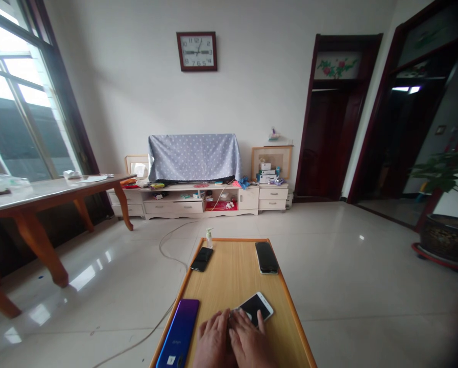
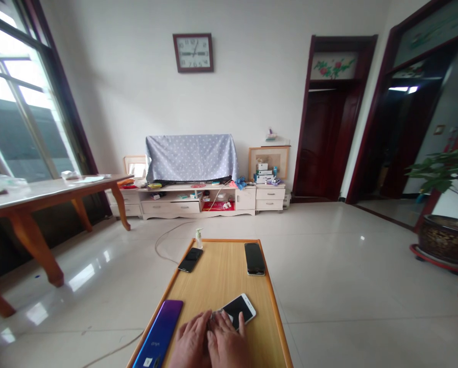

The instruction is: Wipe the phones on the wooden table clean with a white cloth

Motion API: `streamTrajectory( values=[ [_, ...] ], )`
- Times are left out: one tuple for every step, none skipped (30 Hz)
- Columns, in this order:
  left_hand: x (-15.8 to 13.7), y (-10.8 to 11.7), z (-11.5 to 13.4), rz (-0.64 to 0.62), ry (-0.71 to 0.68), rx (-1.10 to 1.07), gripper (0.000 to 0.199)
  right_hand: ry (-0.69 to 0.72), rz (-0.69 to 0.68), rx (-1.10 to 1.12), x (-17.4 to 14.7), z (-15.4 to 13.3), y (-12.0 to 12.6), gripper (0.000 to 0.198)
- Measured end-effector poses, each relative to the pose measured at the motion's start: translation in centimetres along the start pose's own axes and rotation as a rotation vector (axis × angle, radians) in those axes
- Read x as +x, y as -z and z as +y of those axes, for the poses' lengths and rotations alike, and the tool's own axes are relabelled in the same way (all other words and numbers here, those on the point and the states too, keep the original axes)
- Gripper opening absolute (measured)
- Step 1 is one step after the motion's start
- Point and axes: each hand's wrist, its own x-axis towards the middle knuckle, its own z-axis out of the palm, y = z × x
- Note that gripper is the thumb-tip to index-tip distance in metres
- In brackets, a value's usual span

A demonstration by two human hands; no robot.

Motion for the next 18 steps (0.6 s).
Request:
streamTrajectory(
  values=[
    [0.0,0.1,0.1,0.007,0.001,-0.007,0.064,-0.004,0.008,-0.014,0.2,0.4,0.3,0.046],
    [-0.1,0.2,0.3,0.009,0.002,-0.012,0.065,-0.019,0.024,-0.036,0.4,0.8,0.6,0.047],
    [-0.1,0.4,0.5,0.009,0.002,-0.014,0.067,-0.041,0.044,-0.061,0.7,1.2,0.9,0.047],
    [-0.2,0.5,0.7,0.007,0.002,-0.015,0.069,-0.069,0.067,-0.085,1.0,1.5,1.1,0.048],
    [-0.2,0.7,0.8,0.004,0.004,-0.015,0.071,-0.096,0.087,-0.104,1.3,1.7,1.3,0.048],
    [-0.2,0.8,1.0,0.002,0.008,-0.015,0.071,-0.116,0.102,-0.118,1.5,1.9,1.3,0.049],
    [-0.3,0.8,1.1,-0.001,0.013,-0.016,0.071,-0.127,0.108,-0.124,1.6,1.8,1.3,0.049],
    [-0.3,0.8,1.1,-0.004,0.017,-0.017,0.069,-0.125,0.105,-0.123,1.6,1.7,1.2,0.049],
    [-0.2,0.7,1.0,-0.006,0.021,-0.018,0.068,-0.113,0.094,-0.116,1.5,1.4,1.0,0.049],
    [-0.2,0.6,0.9,-0.012,0.021,-0.018,0.067,-0.093,0.078,-0.103,1.2,1.1,0.8,0.049],
    [-0.2,0.5,0.7,-0.018,0.02,-0.014,0.066,-0.071,0.059,-0.086,1.0,0.8,0.5,0.048],
    [-0.1,0.3,0.5,-0.025,0.017,-0.008,0.065,-0.05,0.04,-0.068,0.7,0.4,0.2,0.047],
    [-0.1,0.1,0.2,-0.034,0.014,-0.001,0.065,-0.032,0.023,-0.054,0.3,0.1,-0.1,0.045],
    [0.0,0.0,0.0,-0.043,0.012,0.006,0.066,-0.018,0.01,-0.047,0.0,0.0,-0.4,0.044],
    [0.0,-0.1,-0.2,-0.054,0.01,0.013,0.067,-0.006,0.001,-0.048,-0.2,-0.1,-0.6,0.042],
    [0.0,-0.1,-0.3,-0.063,0.011,0.017,0.068,0.006,-0.003,-0.053,-0.4,-0.1,-0.8,0.041],
    [0.0,-0.2,-0.4,-0.07,0.013,0.02,0.069,0.022,-0.007,-0.061,-0.6,0.1,-1.0,0.04],
    [0.0,-0.1,-0.4,-0.076,0.015,0.022,0.07,0.038,-0.005,-0.067,-0.7,0.4,-1.1,0.038]
  ],
)
